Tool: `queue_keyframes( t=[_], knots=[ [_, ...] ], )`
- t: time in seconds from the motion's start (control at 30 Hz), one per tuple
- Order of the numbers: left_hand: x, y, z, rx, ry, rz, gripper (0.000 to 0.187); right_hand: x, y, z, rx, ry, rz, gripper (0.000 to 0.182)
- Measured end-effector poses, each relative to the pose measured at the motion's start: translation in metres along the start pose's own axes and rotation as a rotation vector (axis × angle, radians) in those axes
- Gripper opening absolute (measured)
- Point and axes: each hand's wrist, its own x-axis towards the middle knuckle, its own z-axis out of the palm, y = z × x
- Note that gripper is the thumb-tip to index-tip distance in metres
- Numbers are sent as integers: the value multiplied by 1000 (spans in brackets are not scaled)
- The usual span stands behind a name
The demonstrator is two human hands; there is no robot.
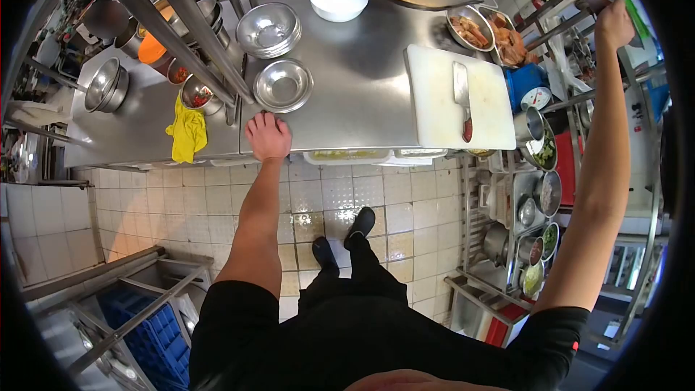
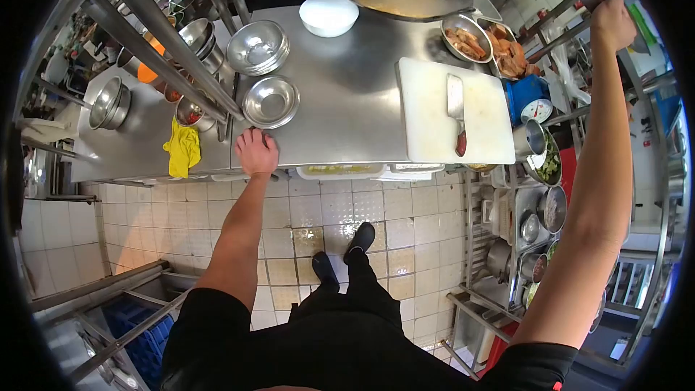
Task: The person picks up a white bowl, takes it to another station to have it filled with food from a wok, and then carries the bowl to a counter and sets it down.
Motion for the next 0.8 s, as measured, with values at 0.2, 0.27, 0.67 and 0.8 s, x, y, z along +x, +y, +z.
queue_keyframes(
  t=[0.2, 0.27, 0.67, 0.8],
  knots=[
    [0, 1, 1, -27, -2, -18, 22, -12, -10, -7, 102, -25, 10, 53],
    [-1, 2, 0, -15, 4, -22, 22, -18, -20, -18, 151, -74, 58, 49],
    [2, 10, -17, -13, -56, -30, 29, -48, -70, -30, 520, -5, -36, 40],
    [-11, -16, -2, -85, -182, 33, 50, -37, -39, -38, 311, -268, -43, 51]
  ],
)
